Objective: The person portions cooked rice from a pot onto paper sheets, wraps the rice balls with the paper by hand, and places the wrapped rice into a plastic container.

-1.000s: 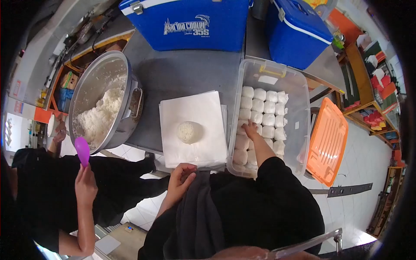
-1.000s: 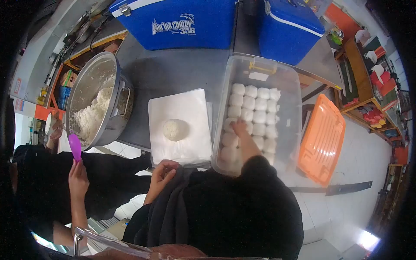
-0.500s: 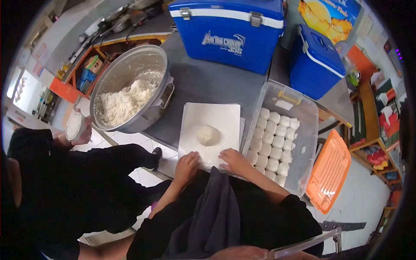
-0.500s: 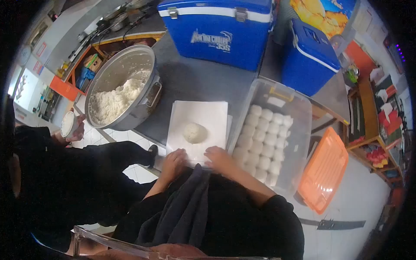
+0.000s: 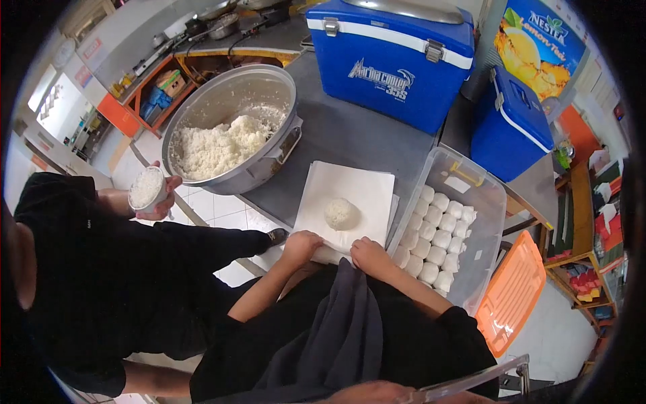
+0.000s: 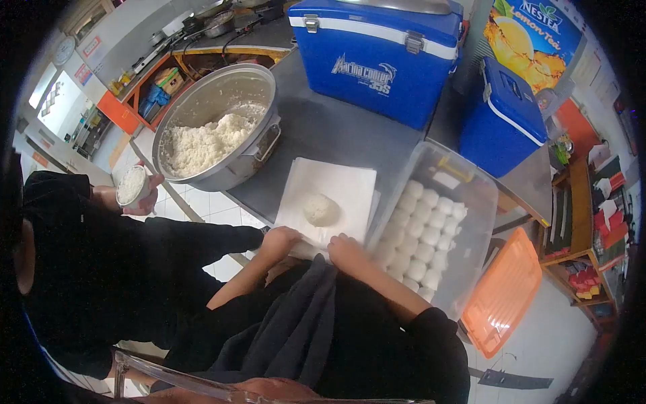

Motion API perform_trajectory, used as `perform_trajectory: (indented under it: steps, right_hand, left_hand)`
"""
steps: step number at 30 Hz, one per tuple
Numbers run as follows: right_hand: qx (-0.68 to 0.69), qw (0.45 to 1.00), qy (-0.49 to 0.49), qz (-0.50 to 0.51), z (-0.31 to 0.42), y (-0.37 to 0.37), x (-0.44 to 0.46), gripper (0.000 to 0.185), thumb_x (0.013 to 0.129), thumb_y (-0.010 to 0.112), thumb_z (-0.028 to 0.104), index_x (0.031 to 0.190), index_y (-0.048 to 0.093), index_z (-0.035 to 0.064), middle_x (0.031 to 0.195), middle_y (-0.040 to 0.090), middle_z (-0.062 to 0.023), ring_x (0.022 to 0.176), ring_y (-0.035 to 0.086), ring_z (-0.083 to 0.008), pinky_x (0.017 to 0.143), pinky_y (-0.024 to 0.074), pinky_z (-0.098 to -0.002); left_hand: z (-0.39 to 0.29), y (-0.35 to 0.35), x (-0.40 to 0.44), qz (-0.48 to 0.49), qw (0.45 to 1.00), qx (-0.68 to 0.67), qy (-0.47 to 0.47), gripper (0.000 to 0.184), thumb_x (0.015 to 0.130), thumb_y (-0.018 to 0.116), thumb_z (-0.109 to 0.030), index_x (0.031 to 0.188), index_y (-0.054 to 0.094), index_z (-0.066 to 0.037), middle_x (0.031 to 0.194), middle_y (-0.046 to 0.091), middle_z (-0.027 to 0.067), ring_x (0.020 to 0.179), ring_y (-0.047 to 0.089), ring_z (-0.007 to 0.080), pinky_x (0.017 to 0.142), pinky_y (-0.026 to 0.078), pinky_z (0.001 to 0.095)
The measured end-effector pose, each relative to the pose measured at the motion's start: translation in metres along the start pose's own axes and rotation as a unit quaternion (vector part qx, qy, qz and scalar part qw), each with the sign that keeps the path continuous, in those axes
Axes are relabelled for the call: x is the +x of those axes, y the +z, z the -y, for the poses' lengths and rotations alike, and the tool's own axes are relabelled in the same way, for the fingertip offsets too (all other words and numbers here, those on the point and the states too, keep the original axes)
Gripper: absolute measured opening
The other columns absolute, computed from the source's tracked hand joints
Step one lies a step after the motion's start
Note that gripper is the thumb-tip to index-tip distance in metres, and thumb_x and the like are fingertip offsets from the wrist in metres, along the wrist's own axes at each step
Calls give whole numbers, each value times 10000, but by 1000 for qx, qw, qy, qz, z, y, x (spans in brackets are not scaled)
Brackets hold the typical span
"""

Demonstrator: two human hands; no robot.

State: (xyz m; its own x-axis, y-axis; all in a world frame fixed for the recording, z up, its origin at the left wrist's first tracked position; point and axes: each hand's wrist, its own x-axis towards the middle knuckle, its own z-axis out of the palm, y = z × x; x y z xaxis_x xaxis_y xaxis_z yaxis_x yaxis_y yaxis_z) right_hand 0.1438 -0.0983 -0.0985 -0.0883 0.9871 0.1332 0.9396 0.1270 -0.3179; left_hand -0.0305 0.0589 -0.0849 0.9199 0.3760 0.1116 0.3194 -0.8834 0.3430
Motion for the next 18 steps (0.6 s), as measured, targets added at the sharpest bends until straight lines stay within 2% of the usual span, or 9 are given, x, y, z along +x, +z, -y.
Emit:
perform_trajectory:
  steps: [2, 6, 8, 9, 11, 14, 18]
  right_hand:
    - [5, 1000, 18, -23, 4, -3, 2, 103, 729, 565, 110, 689, 532, 22, 770, 531, -101, 759, 529, -264, 633, 460, -368]
    - [20, 997, 63, -30, -1, -2, 7, 114, 720, 578, 118, 694, 555, 10, 740, 543, -120, 735, 546, -281, 635, 457, -378]
    - [134, 983, 119, -50, -1, -7, 10, 155, 725, 601, 151, 708, 598, -3, 712, 572, -152, 690, 568, -302, 635, 458, -378]
    - [134, 982, 121, -47, -2, -14, 13, 155, 725, 601, 151, 708, 598, -3, 712, 572, -152, 690, 568, -302, 635, 458, -378]
    - [212, 957, 195, 16, -2, -29, 19, 185, 738, 615, 184, 728, 632, 0, 717, 597, -170, 672, 589, -307, 632, 462, -372]
    - [223, 953, 204, -12, -11, -22, 23, 185, 736, 625, 186, 739, 643, 2, 713, 604, -178, 665, 596, -308, 622, 466, -367]
    - [230, 951, 205, -8, -18, -19, 22, 175, 718, 634, 171, 732, 646, -3, 720, 608, -176, 671, 600, -298, 618, 466, -359]
  left_hand:
    - [5, 5, 0, 2, 998, -47, -47, 163, 719, 598, -223, 799, 672, -102, 812, 640, 91, 785, 600, 269, 678, 476, 369]
    - [14, 9, 7, 29, 994, -78, -72, 185, 707, 630, -259, 770, 678, -92, 785, 634, 110, 773, 594, 289, 671, 466, 374]
    - [3, -10, 13, 93, 978, -118, -145, 223, 698, 649, -283, 775, 679, -77, 773, 632, 126, 757, 594, 300, 668, 460, 376]
    - [2, -14, 14, 95, 977, -121, -146, 223, 698, 649, -283, 775, 679, -77, 773, 632, 126, 757, 594, 300, 668, 460, 376]
    - [4, -20, 14, 62, 978, -167, -107, 236, 701, 653, -285, 785, 677, -66, 763, 629, 141, 741, 593, 307, 668, 459, 376]
    - [17, -11, 17, 90, 977, -168, -93, 232, 712, 645, -275, 792, 675, -60, 754, 629, 145, 730, 595, 309, 675, 462, 374]
    - [15, -13, 17, 74, 984, -150, -63, 205, 717, 640, -255, 777, 677, -63, 746, 628, 143, 723, 596, 305, 672, 464, 376]
